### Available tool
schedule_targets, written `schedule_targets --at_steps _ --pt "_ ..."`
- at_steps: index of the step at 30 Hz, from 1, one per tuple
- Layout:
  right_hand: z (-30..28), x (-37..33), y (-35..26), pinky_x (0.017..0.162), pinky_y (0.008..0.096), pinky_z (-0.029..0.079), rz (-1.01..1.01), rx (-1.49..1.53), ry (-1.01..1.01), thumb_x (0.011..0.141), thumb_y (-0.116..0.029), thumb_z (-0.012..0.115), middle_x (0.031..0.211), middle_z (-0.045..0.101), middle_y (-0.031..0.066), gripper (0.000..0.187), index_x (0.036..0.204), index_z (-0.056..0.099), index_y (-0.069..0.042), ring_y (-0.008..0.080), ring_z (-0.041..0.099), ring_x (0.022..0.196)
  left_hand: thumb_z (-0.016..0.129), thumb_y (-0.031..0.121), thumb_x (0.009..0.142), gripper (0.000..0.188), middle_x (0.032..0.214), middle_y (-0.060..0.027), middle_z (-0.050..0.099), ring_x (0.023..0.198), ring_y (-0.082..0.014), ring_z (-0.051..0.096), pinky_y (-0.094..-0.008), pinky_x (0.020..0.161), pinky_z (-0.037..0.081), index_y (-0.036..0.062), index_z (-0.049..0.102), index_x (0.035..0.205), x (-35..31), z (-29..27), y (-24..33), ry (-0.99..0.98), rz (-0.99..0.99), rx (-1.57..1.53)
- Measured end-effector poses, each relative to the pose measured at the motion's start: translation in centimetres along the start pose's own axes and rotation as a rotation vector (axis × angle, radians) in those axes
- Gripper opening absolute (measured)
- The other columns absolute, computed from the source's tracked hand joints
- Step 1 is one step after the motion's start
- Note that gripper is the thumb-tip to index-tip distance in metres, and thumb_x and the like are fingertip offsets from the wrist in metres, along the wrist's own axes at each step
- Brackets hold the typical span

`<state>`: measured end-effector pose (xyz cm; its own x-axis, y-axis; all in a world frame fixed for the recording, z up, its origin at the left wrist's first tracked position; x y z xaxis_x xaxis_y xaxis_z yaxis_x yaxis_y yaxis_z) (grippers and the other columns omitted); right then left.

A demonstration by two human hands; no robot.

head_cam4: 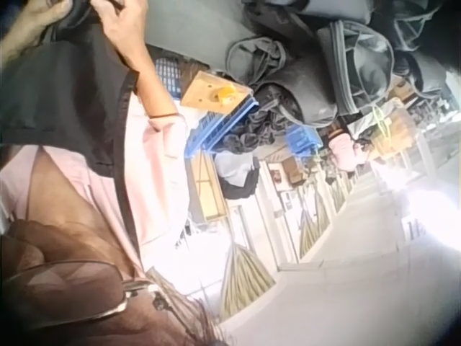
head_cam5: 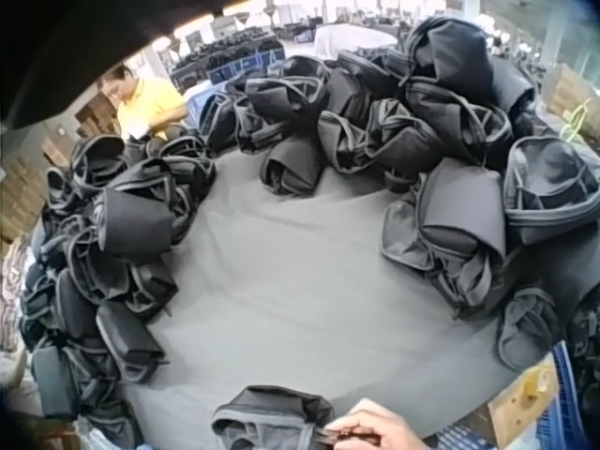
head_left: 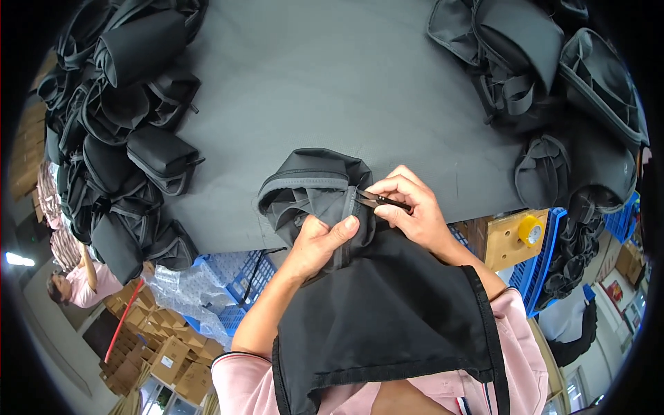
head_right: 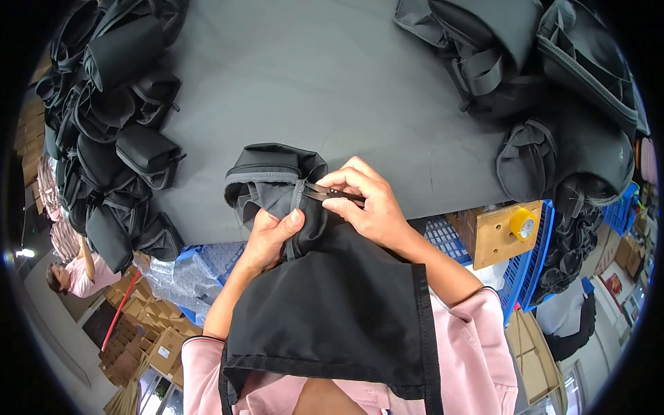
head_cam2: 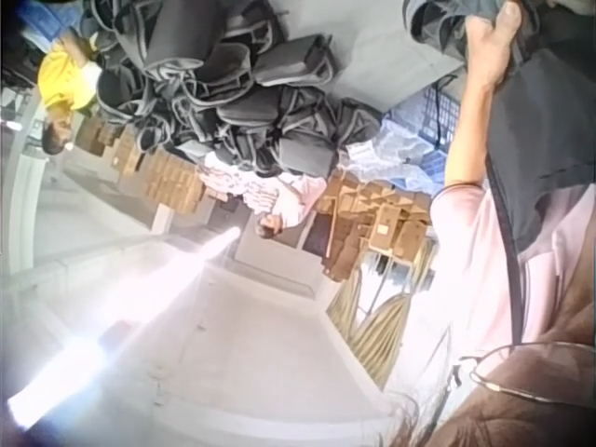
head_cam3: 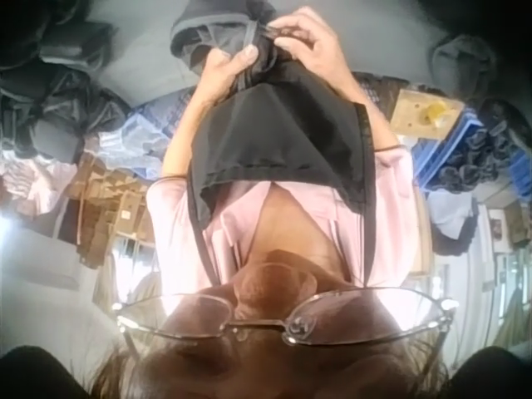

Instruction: Trim excess threads and perform quality checks on small black soft cases/bags using snips.

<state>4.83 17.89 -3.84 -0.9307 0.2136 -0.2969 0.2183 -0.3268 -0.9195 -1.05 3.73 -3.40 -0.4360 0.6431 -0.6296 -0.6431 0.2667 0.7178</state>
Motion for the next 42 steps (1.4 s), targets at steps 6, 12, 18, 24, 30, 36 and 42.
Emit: schedule_targets --at_steps 6,12,18,24,30,36,42 --pt "-0.1 0.0 -1.5 0.06 0.0223 0.042 -0.254 -0.385 0.079 0.076 -0.002 0.067 0.083 0.049 0.0046 0.02 0.096 0.065 0.0 0.0102 0.051 0.069 0.063 0.033 0.086 0.038 0.086 0.0035 0.055 0.078 -0.005 0.045 -0.0213 0.066 0.038 0.0016 0.059 0.105 -0.3 -0.4 -0.5 0.002 0.009 0.031" --pt "0.0 0.0 -2.7 0.053 0.0264 0.045 -0.373 -0.554 0.135 0.072 -0.002 0.068 0.076 0.054 0.0061 0.02 0.091 0.066 -0.004 0.0146 0.055 0.061 0.063 0.032 0.086 0.038 0.091 0.0014 0.057 0.082 -0.0068 0.049 -0.0225 0.071 0.041 0.0005 0.058 0.106 -0.2 0.1 0.3 0.024 0.048 -0.001" --pt "0.2 0.0 -4.5 0.056 0.0239 0.045 -0.361 -0.423 0.236 0.074 0.0 0.067 0.083 0.052 0.0051 0.02 0.094 0.063 -0.001 0.0111 0.054 0.066 0.059 0.028 0.089 0.032 0.099 -0.0044 0.061 0.09 -0.0121 0.056 -0.028 0.079 0.046 0.0 0.059 0.105 0.5 -0.4 2.2 0.219 0.097 -0.333" --pt "1.1 2.6 -3.9 0.061 0.0217 0.043 -0.168 -0.281 0.132 0.074 -0.006 0.07 0.085 0.048 0.0039 0.027 0.097 0.057 -0.001 0.0096 0.051 0.068 0.048 0.031 0.094 0.035 0.103 -0.0116 0.061 0.093 -0.0186 0.058 -0.0337 0.088 0.044 -0.0024 0.055 0.104 5.6 -5.2 2.4 0.332 0.311 -0.848" --pt "0.7 6.0 -0.5 0.063 0.0274 0.046 -0.135 -0.557 0.254 0.072 -0.018 0.073 0.078 0.057 0.0065 0.032 0.094 0.055 -0.003 0.0136 0.054 0.07 0.05 0.012 0.091 0.03 0.107 -0.013 0.055 0.093 -0.0176 0.057 -0.0282 0.081 0.046 -0.0038 0.046 0.117 5.1 -3.5 1.7 0.269 0.161 -0.207" --pt "0.3 7.7 2.0 0.059 0.024 0.045 0.163 0.048 0.108 0.077 -0.013 0.07 0.07 0.059 0.0025 0.019 0.084 0.059 0.001 0.0097 0.054 0.063 0.064 0.027 0.084 0.04 0.086 -0.0097 0.06 0.077 -0.0145 0.059 -0.0274 0.069 0.05 -0.0049 0.052 0.106 5.6 -4.1 1.9 0.19 0.046 0.506" --pt "0.9 8.1 5.4 0.056 0.0227 0.046 0.403 0.361 0.022 0.083 -0.011 0.064 0.077 0.062 0.0055 0.015 0.091 0.062 0.001 0.0106 0.059 0.066 0.071 0.015 0.078 0.035 0.081 -0.007 0.053 0.074 -0.0125 0.059 -0.0254 0.056 0.055 -0.0025 0.044 0.092 7.1 -2.8 1.5 0.246 -0.062 0.299"
Point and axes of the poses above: each hand's wrist, its own x-axis towards the middle knuckle, its own z-axis out of the palm, y = z × x, the point moved 6 cm from there along x, towards the middle knuckle
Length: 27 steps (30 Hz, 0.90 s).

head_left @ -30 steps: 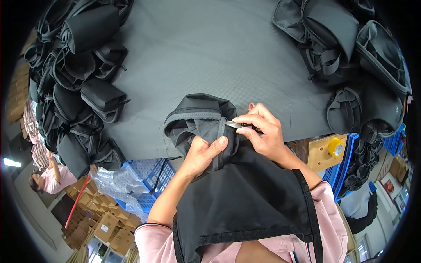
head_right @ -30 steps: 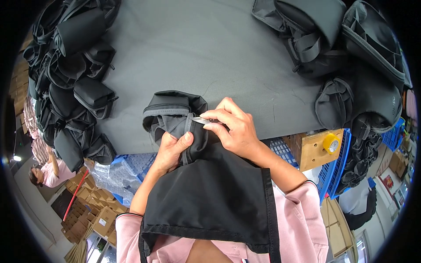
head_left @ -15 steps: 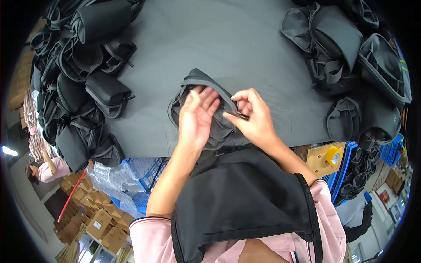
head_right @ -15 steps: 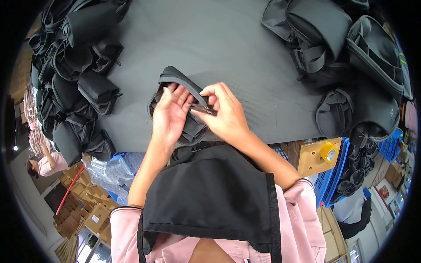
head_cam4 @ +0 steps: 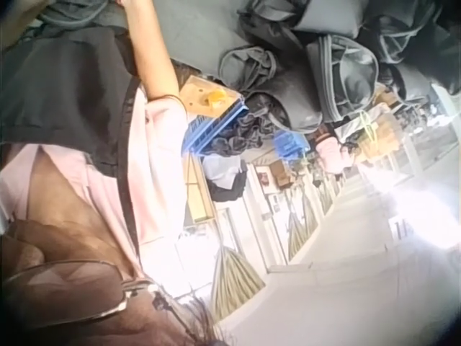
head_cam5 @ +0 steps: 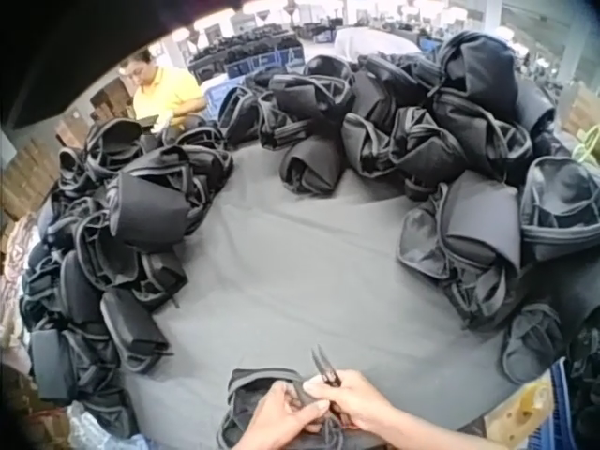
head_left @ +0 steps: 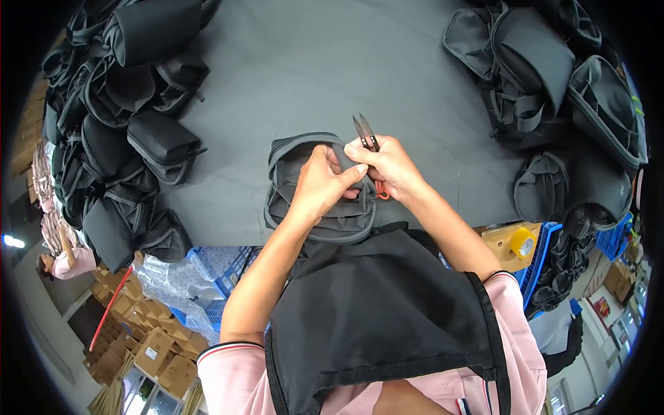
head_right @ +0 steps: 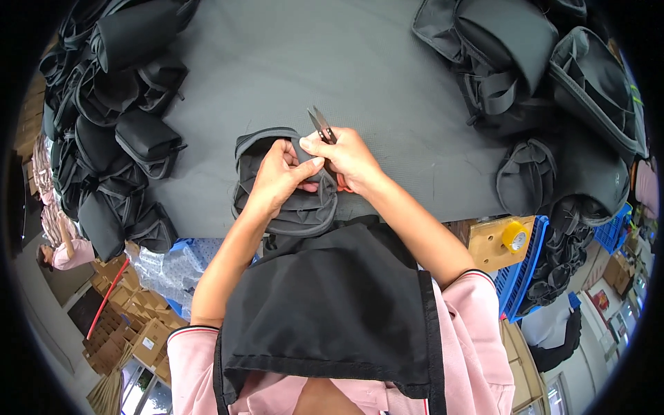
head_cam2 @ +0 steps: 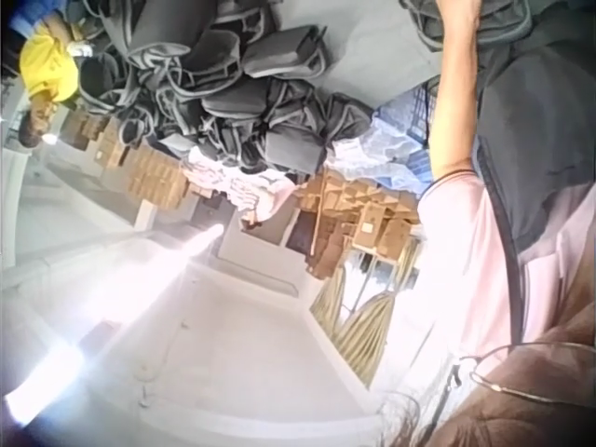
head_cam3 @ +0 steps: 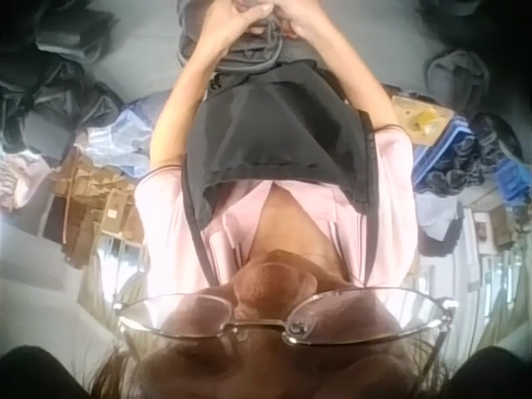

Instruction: Trim excess threads and perform quality checks on small black soft cases/bags using snips.

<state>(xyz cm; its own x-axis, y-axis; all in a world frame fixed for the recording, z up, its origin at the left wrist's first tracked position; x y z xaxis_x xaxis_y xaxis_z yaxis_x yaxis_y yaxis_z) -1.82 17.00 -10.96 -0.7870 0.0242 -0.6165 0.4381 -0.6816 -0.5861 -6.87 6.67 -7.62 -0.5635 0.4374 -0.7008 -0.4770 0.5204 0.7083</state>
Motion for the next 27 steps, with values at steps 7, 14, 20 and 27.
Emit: schedule_targets --at_steps 7,14,20,27 --pt "-1.7 -7.4 -3.1 0.053 0.0242 0.045 -0.596 -0.939 0.414 0.079 -0.016 0.067 0.081 0.062 0.0059 0.029 0.104 0.058 -0.005 0.0109 0.057 0.062 0.068 0.008 0.078 0.029 0.076 -0.0066 0.055 0.066 -0.0115 0.059 -0.0238 0.051 0.053 -0.0007 0.042 0.087 0.3 -0.7 -0.6 0.084 0.011 -0.138" --pt "-0.7 -9.3 -1.9 0.054 0.0297 0.046 -0.826 -1.159 0.333 0.075 -0.01 0.067 0.082 0.058 0.0049 0.026 0.1 0.06 -0.007 0.0214 0.059 0.063 0.066 0.006 0.079 0.04 0.087 -0.0117 0.054 0.072 -0.0141 0.059 -0.0243 0.054 0.054 -0.0109 0.04 0.105 -0.1 -0.1 -0.7 0.099 0.004 -0.253" --pt "-0.6 -8.9 -1.3 0.055 0.0292 0.046 -0.772 -1.058 0.304 0.074 -0.009 0.068 0.082 0.058 0.0046 0.027 0.1 0.061 -0.007 0.019 0.059 0.063 0.066 0.006 0.08 0.041 0.086 -0.0111 0.054 0.072 -0.0139 0.059 -0.0242 0.054 0.054 -0.0109 0.039 0.107 -0.1 -0.1 -1.4 0.118 0.006 -0.27" --pt "-1.1 -8.5 -0.7 0.054 0.0274 0.046 -0.676 -0.87 0.259 0.073 -0.007 0.069 0.082 0.059 0.0052 0.028 0.1 0.061 -0.005 0.0158 0.059 0.062 0.065 0.005 0.08 0.04 0.088 -0.0111 0.054 0.072 -0.0139 0.059 -0.0248 0.055 0.055 -0.0102 0.039 0.106 -0.3 -0.1 -1.3 0.116 0.018 -0.284"
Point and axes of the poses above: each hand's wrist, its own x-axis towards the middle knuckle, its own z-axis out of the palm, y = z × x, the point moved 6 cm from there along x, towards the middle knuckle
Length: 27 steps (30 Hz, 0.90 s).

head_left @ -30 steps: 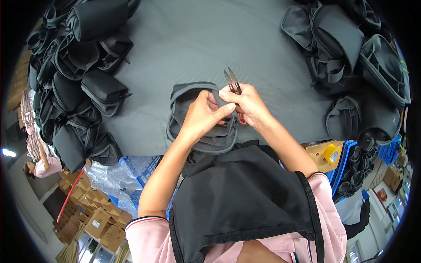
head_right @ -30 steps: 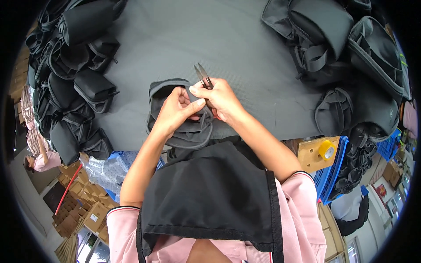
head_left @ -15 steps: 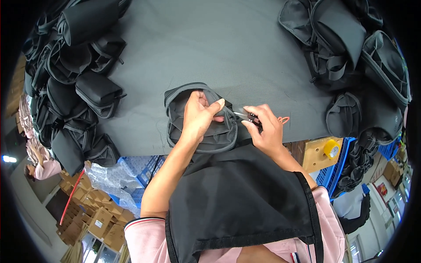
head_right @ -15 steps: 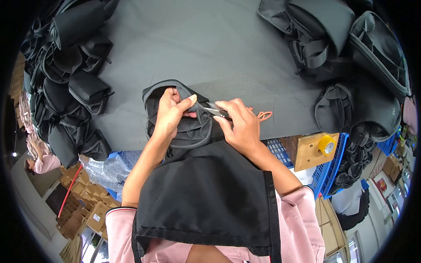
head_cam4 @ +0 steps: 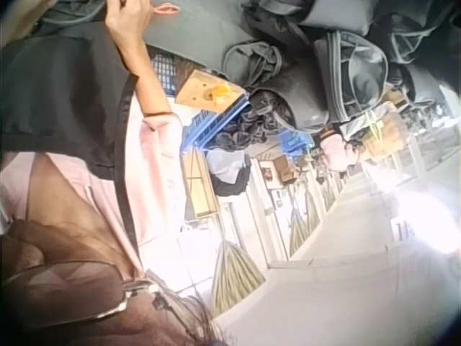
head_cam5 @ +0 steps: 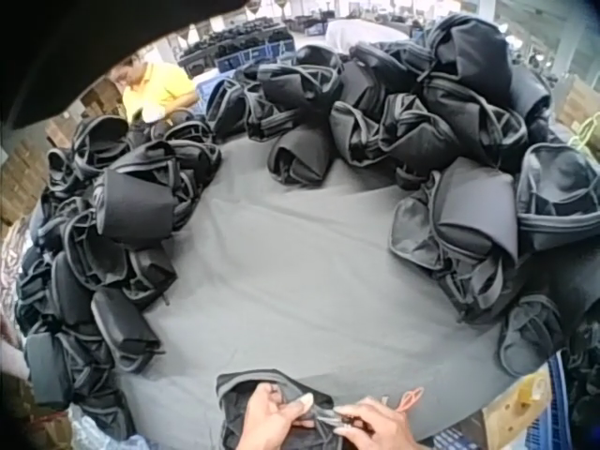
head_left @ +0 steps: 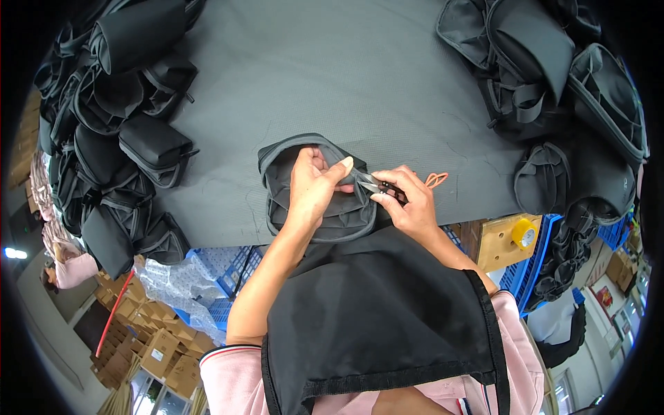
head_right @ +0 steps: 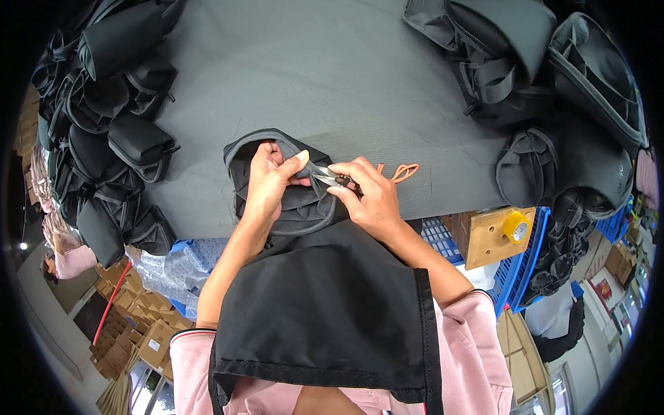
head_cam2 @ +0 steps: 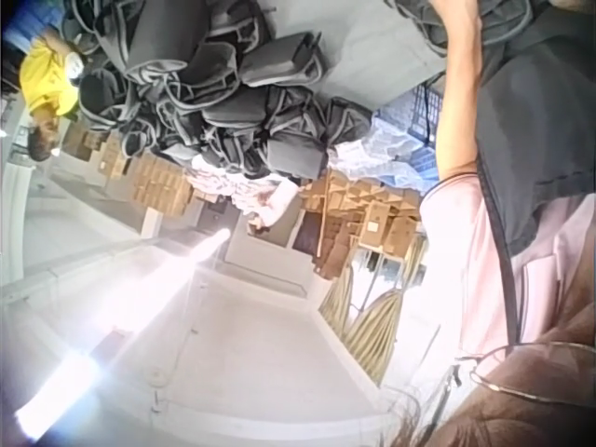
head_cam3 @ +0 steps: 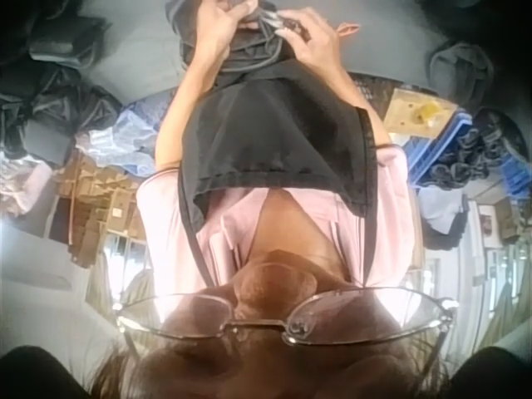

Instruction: Trim excess threads and perform quality checks on small black soft cases/bags using snips.

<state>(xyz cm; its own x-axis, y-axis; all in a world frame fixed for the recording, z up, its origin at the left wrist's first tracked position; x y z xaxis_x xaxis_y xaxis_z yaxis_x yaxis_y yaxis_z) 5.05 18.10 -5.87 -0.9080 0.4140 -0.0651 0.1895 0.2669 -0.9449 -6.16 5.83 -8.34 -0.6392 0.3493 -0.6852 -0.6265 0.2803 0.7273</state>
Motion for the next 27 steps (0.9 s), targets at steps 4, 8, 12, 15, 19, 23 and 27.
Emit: schedule_targets --at_steps 4,8,12,15,19,23,27 --pt "0.0 0.1 0.0 0.054 0.0275 0.046 0.009 -0.005 -0.008 0.073 -0.007 0.069 0.082 0.059 0.0056 0.028 0.099 0.061 -0.005 0.0157 0.059 0.062 0.065 0.004 0.08 0.038 0.087 -0.0111 0.055 0.072 -0.0142 0.06 -0.0248 0.055 0.055 -0.0096 0.039 0.106 0.0 0.1 0.1 -0.015 0.001 -0.018" --pt "-0.1 -0.1 -0.4 0.053 0.0271 0.046 -0.047 -0.066 0.034 0.073 -0.008 0.069 0.081 0.06 0.0056 0.027 0.099 0.061 -0.005 0.0163 0.06 0.062 0.064 0.004 0.08 0.038 0.087 -0.0109 0.055 0.073 -0.0141 0.06 -0.0248 0.055 0.055 -0.0093 0.04 0.106 0.1 0.1 -0.1 -0.02 -0.007 -0.013" --pt "-0.1 0.1 -0.7 0.051 0.0268 0.046 -0.062 -0.099 0.048 0.073 -0.009 0.07 0.08 0.06 0.0054 0.027 0.098 0.061 -0.006 0.016 0.06 0.06 0.064 0.004 0.08 0.038 0.087 -0.0112 0.055 0.073 -0.0143 0.06 -0.0249 0.055 0.055 -0.0093 0.04 0.106 0.1 0.0 -0.1 -0.016 -0.003 -0.013" --pt "0.0 0.0 -0.8 0.051 0.0272 0.046 -0.079 -0.105 0.071 0.073 -0.01 0.07 0.08 0.06 0.0047 0.026 0.097 0.061 -0.006 0.0171 0.06 0.059 0.064 0.004 0.08 0.04 0.087 -0.0116 0.054 0.073 -0.0147 0.06 -0.0249 0.055 0.055 -0.0101 0.039 0.107 0.1 0.0 -0.1 -0.017 -0.015 -0.012" --pt "0.2 -0.1 -1.0 0.05 0.0281 0.045 -0.22 -0.265 0.132 0.072 -0.012 0.07 0.079 0.059 0.0035 0.026 0.096 0.062 -0.007 0.0181 0.058 0.056 0.065 0.004 0.08 0.043 0.087 -0.0116 0.054 0.074 -0.015 0.06 -0.0249 0.055 0.055 -0.0115 0.038 0.109 0.1 0.2 0.0 -0.012 -0.018 -0.012" --pt "0.3 -0.3 -2.2 0.05 0.0278 0.044 -0.348 -0.485 0.152 0.07 -0.014 0.07 0.076 0.058 0.0019 0.027 0.095 0.062 -0.007 0.0165 0.057 0.056 0.064 0.004 0.08 0.042 0.087 -0.0109 0.054 0.074 -0.0146 0.059 -0.0249 0.055 0.055 -0.0118 0.038 0.109 0.1 -0.1 -0.2 0.011 -0.013 0.0" --pt "0.3 -0.2 -2.8 0.049 0.0294 0.044 -0.359 -0.539 0.154 0.066 -0.007 0.072 0.074 0.06 0.0041 0.028 0.093 0.063 -0.006 0.0202 0.057 0.056 0.065 0.004 0.08 0.04 0.086 -0.01 0.054 0.073 -0.0135 0.059 -0.0248 0.055 0.055 -0.011 0.04 0.107 -0.2 0.3 0.5 -0.005 -0.001 -0.022"
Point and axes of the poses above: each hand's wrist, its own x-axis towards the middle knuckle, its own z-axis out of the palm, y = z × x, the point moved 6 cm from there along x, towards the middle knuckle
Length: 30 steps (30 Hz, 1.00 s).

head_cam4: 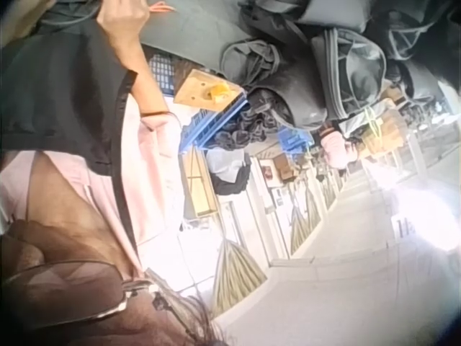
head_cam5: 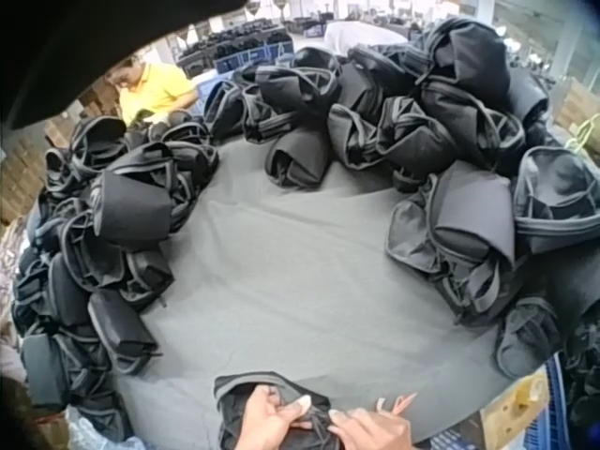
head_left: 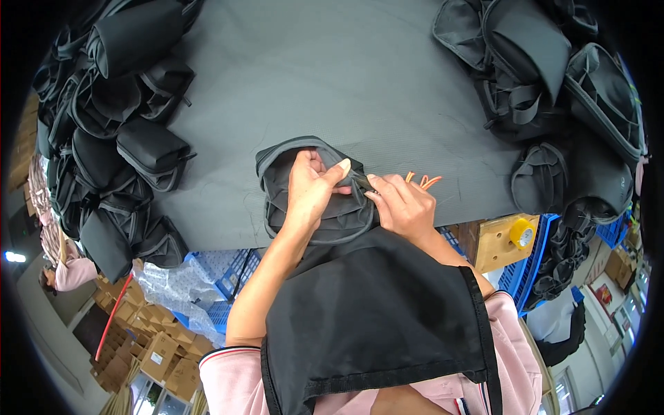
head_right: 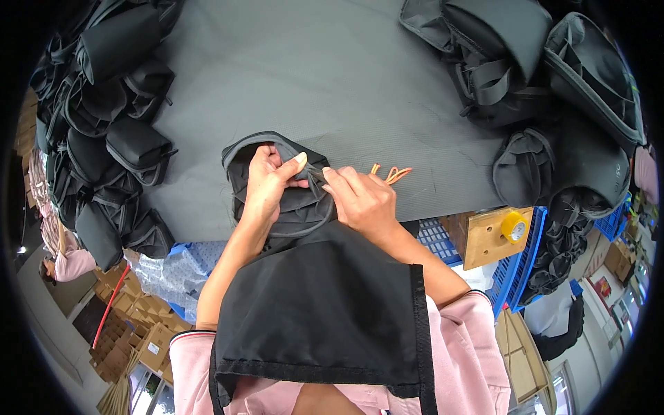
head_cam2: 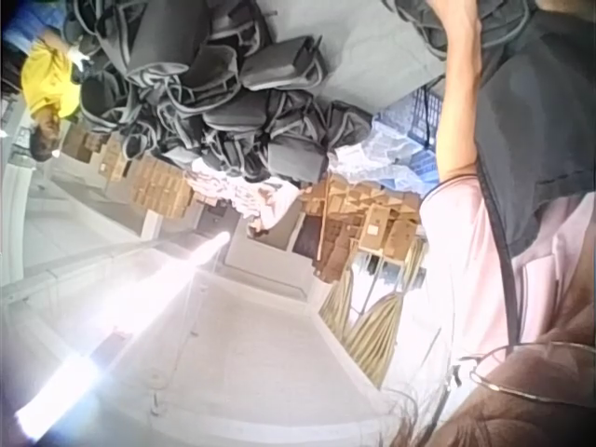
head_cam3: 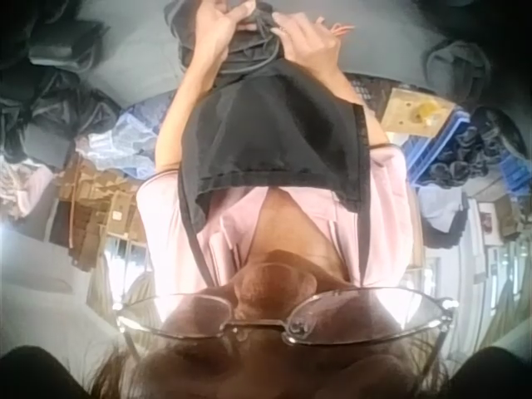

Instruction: Trim excess threads and perform quality checks on small black soft cases/bags using snips.

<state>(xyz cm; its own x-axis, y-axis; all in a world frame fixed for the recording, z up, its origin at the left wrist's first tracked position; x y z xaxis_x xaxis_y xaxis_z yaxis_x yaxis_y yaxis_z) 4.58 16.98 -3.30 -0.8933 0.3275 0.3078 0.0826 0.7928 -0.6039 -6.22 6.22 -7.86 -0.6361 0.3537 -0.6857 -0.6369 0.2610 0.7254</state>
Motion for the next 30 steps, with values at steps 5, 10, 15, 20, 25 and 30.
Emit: schedule_targets --at_steps 5,10,15,20,25,30 --pt "-0.3 0.2 -0.3 0.05 0.029 0.043 -0.042 -0.029 0.031 0.065 -0.006 0.072 0.074 0.059 0.0041 0.029 0.093 0.063 -0.006 0.02 0.056 0.056 0.065 0.004 0.08 0.036 0.085 -0.0104 0.056 0.071 -0.0127 0.058 -0.0242 0.055 0.054 -0.0095 0.042 0.104 0.1 -0.1 -0.2 0.009 -0.015 0.022" --pt "-0.5 0.4 -0.4 0.05 0.0291 0.042 -0.053 -0.055 -0.003 0.065 -0.006 0.072 0.075 0.059 0.0044 0.029 0.093 0.064 -0.005 0.0207 0.055 0.056 0.065 0.004 0.08 0.035 0.085 -0.0102 0.056 0.069 -0.0122 0.058 -0.0238 0.055 0.054 -0.0091 0.042 0.102 0.1 0.1 0.0 0.006 -0.013 0.011" --pt "-0.3 0.1 1.6 0.057 0.023 0.045 0.282 0.259 -0.006 0.074 -0.006 0.068 0.076 0.057 0.0032 0.022 0.094 0.06 -0.002 0.014 0.057 0.062 0.067 0.008 0.079 0.034 0.08 -0.0088 0.056 0.068 -0.0108 0.057 -0.0236 0.054 0.053 -0.0074 0.043 0.098 0.3 -0.4 0.0 0.024 0.011 0.073" --pt "3.5 -2.1 4.9 0.064 0.0206 0.045 0.801 0.976 -0.107 0.078 -0.002 0.067 0.088 0.056 0.0025 0.027 0.1 0.052 0.0 0.0067 0.055 0.074 0.067 0.043 0.077 0.046 0.072 -0.0108 0.057 0.065 -0.0199 0.058 -0.0326 0.058 0.048 -0.0018 0.055 0.08 -0.2 0.0 2.2 -0.065 0.153 0.676" --pt "3.4 -0.8 4.8 0.062 0.0226 0.046 0.738 0.622 -0.216 0.077 -0.007 0.068 0.084 0.057 0.0056 0.019 0.085 0.055 0.003 0.0089 0.056 0.071 0.07 0.043 0.067 0.053 0.097 -0.0151 0.056 0.096 -0.028 0.051 -0.0393 0.076 0.045 -0.0051 0.059 0.086 -3.9 2.9 2.4 -0.085 0.705 1.424" --pt "4.3 -2.1 5.4 0.07 0.0235 0.048 0.777 0.689 -0.211 0.076 -0.004 0.067 0.087 0.062 0.0073 0.018 0.091 0.06 0.004 0.0115 0.06 0.078 0.062 0.02 0.071 0.025 0.081 -0.0169 0.057 0.083 -0.0316 0.056 -0.0414 0.071 0.048 -0.005 0.057 0.074 -2.0 3.2 0.7 -0.079 0.614 1.392"
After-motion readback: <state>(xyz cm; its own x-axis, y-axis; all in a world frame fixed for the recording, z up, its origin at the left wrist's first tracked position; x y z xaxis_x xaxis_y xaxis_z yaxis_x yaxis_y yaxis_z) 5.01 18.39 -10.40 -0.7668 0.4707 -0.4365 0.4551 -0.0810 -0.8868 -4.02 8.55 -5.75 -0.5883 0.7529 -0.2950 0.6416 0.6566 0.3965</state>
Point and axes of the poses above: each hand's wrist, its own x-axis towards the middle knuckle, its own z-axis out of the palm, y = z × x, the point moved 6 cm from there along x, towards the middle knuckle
